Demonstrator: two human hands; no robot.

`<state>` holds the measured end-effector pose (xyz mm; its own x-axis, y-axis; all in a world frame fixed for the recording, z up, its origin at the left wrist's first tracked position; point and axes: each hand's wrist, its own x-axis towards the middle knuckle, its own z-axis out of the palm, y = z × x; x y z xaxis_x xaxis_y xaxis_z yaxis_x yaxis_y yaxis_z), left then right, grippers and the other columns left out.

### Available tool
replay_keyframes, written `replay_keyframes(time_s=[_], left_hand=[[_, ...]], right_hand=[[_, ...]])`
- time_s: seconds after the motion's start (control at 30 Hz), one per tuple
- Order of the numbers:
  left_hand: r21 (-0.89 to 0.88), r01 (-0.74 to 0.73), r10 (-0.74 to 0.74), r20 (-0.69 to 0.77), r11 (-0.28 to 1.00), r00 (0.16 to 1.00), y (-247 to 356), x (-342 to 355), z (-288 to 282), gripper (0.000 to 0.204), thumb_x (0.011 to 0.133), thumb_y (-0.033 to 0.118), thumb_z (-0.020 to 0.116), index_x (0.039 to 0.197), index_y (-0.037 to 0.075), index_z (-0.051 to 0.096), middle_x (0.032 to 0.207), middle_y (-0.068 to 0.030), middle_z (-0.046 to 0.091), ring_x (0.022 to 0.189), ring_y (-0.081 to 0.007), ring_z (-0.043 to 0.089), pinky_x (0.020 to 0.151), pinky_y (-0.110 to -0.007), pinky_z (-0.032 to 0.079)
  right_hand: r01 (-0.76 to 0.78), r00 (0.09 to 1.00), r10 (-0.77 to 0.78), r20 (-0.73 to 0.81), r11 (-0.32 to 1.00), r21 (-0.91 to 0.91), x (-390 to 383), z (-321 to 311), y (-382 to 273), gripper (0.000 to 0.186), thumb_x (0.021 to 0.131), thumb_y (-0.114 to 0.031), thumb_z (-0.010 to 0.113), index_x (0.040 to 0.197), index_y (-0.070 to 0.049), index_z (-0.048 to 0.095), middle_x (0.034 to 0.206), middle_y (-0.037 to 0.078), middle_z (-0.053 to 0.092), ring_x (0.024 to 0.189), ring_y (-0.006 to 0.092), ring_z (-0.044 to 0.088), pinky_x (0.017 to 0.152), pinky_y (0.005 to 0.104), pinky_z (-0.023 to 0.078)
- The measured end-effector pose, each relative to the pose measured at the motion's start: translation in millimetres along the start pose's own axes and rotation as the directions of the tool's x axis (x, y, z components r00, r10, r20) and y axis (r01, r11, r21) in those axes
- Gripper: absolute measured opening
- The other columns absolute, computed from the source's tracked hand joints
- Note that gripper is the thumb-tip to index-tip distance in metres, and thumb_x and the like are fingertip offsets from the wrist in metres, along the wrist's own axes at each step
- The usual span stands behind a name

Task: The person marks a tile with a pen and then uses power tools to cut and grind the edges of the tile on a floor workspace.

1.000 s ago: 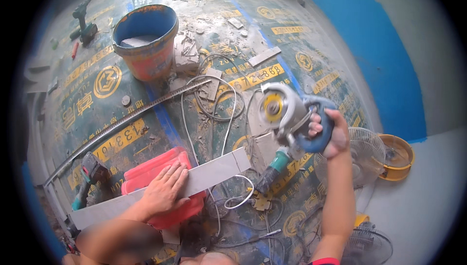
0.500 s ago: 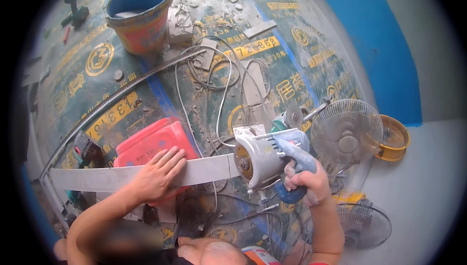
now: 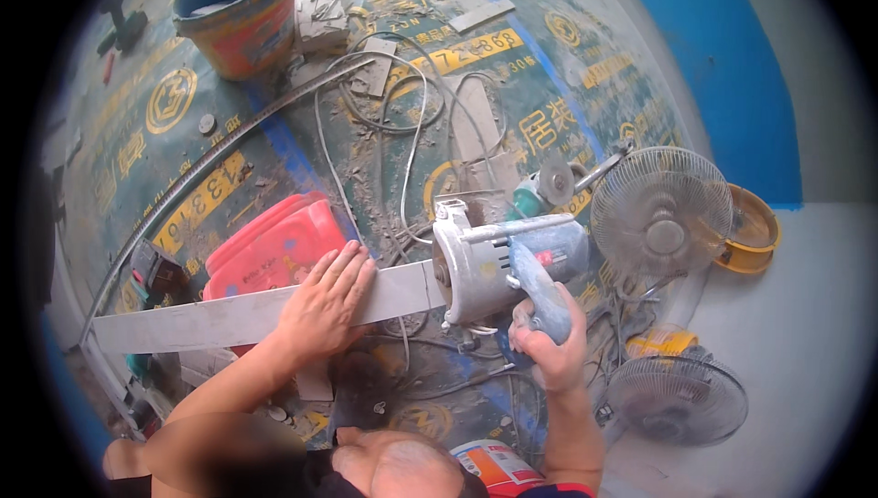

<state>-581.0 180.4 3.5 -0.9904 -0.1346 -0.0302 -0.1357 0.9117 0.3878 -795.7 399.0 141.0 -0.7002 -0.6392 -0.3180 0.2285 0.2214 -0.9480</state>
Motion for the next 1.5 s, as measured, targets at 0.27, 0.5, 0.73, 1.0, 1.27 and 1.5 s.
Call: replay_keyframes(time_s=[0.27, 0.5, 0.73, 1.0, 1.27, 1.5], left_hand=[[0.012, 0.005, -0.005, 0.034, 1.0, 0.999, 2, 2, -2, 0.103, 0.078, 0.044, 0.081, 0.156, -0.006, 0.036, 0.161, -0.0215, 0.041, 0.156, -0.0373, 0.031, 0.129, -0.049, 0.023], [0.018, 0.0, 0.0, 0.051, 1.0, 0.999, 2, 2, -4, 0.103, 0.079, 0.044, 0.081, 0.156, -0.006, 0.035, 0.16, -0.0211, 0.041, 0.155, -0.0369, 0.031, 0.129, -0.049, 0.023], [0.026, -0.005, 0.004, 0.027, 1.0, 1.0, 1, 1, -1, 0.1, 0.08, 0.045, 0.08, 0.155, -0.006, 0.038, 0.16, -0.0212, 0.043, 0.155, -0.0367, 0.033, 0.129, -0.049, 0.023], [0.02, -0.014, 0.013, 0.02, 1.0, 1.0, 0, 2, 1, 0.103, 0.077, 0.044, 0.082, 0.155, -0.006, 0.038, 0.16, -0.0212, 0.043, 0.155, -0.0362, 0.033, 0.129, -0.049, 0.023], [-0.001, -0.011, 0.011, 0.0, 1.0, 1.0, 0, 1, 0, 0.103, 0.075, 0.043, 0.083, 0.154, -0.006, 0.039, 0.158, -0.0209, 0.044, 0.154, -0.0357, 0.034, 0.129, -0.048, 0.024], [-0.007, -0.009, 0.009, -0.008, 1.0, 1.0, 0, 1, 0, 0.102, 0.075, 0.042, 0.083, 0.154, -0.005, 0.04, 0.157, -0.0208, 0.045, 0.154, -0.0358, 0.034, 0.128, -0.049, 0.025]], right_hand=[[-0.011, 1.0, 0.011, 0.027, 1.0, -0.019, 5, -5, 12, 0.038, 0.078, -0.006, 0.064, 0.114, 0.005, 0.056, 0.086, 0.007, 0.058, 0.067, 0.0124, 0.056, 0.061, 0.0282, 0.047], [-0.02, 0.999, 0.02, 0.027, 1.0, 0.006, 6, 0, 16, 0.04, 0.079, -0.005, 0.062, 0.117, 0.006, 0.056, 0.086, 0.007, 0.057, 0.067, 0.0124, 0.055, 0.06, 0.0282, 0.047], [-0.021, 0.999, 0.021, 0.033, 1.0, 0.011, 8, 1, 18, 0.04, 0.08, -0.004, 0.062, 0.117, 0.006, 0.055, 0.085, 0.007, 0.057, 0.066, 0.0127, 0.055, 0.06, 0.0282, 0.047], [-0.018, 1.0, 0.018, 0.02, 1.0, 0.02, 9, 4, 20, 0.038, 0.08, -0.005, 0.063, 0.116, 0.006, 0.056, 0.083, 0.007, 0.057, 0.065, 0.0126, 0.055, 0.06, 0.0281, 0.047], [-0.019, 1.0, 0.019, 0.007, 1.0, 0.017, 9, 1, 23, 0.039, 0.08, -0.007, 0.065, 0.116, 0.006, 0.056, 0.085, 0.008, 0.058, 0.066, 0.0135, 0.057, 0.06, 0.029, 0.048], [-0.02, 1.0, 0.02, 0.007, 1.0, -0.014, 8, 3, 22, 0.04, 0.081, -0.008, 0.065, 0.116, 0.007, 0.056, 0.086, 0.008, 0.059, 0.067, 0.0139, 0.057, 0.06, 0.0294, 0.048]])
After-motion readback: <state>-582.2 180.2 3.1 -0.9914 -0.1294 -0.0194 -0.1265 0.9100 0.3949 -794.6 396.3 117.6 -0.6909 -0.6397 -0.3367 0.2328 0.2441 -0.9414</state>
